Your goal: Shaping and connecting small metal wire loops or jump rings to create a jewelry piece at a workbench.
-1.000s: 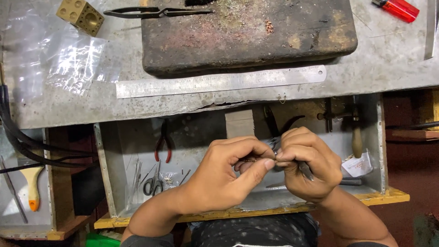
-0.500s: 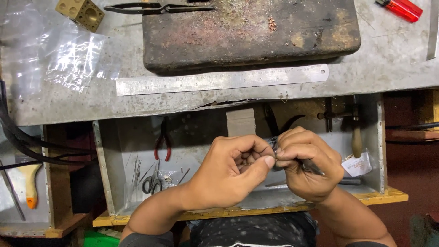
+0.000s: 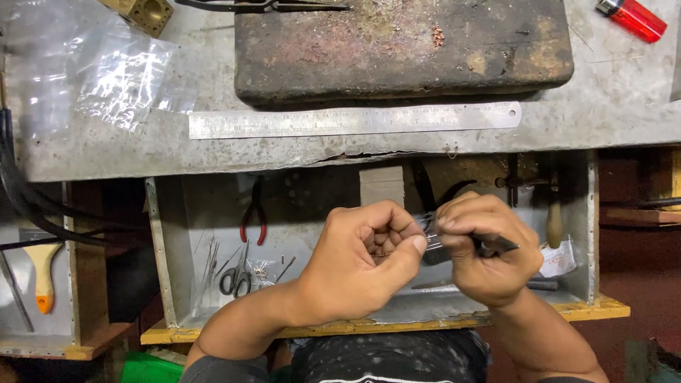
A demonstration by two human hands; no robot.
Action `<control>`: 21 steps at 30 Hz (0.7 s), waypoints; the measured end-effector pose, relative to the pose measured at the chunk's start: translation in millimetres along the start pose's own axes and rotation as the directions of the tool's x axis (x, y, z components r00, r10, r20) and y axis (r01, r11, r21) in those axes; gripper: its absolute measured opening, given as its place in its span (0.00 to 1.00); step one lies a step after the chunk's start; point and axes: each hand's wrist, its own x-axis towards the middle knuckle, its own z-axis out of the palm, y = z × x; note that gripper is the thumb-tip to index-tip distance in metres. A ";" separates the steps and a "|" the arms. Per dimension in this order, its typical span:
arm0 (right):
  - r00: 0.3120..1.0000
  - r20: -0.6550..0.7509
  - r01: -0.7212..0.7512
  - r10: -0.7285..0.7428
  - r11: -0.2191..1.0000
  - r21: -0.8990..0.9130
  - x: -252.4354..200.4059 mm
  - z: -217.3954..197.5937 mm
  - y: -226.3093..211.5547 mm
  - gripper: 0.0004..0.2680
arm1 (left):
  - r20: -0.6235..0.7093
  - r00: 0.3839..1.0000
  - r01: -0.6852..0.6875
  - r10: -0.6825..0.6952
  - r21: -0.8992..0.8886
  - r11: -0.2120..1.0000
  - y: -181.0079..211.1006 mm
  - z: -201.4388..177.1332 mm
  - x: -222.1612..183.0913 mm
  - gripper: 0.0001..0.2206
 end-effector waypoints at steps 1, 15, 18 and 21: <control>1.000 0.002 -0.001 0.001 1.000 -0.001 2.9 -5.7 0.3 0.07 | -0.001 1.000 0.000 0.000 -0.002 1.000 0.4 0.3 -0.6 0.04; 0.802 -0.440 -0.585 0.405 0.683 -0.437 -49.6 -161.2 63.3 0.07 | -0.255 0.932 -0.201 0.258 0.230 0.952 17.7 -20.4 -21.9 0.05; 0.730 -0.653 -0.487 -0.203 0.515 -0.705 -42.0 -258.8 92.1 0.24 | -0.269 0.919 -0.244 0.288 0.185 0.952 23.1 -17.3 -31.9 0.06; 0.709 -0.595 -0.668 0.379 0.632 -0.393 -83.2 -347.1 161.2 0.08 | -0.301 0.892 -0.315 0.336 0.117 0.942 19.5 -15.9 -42.3 0.05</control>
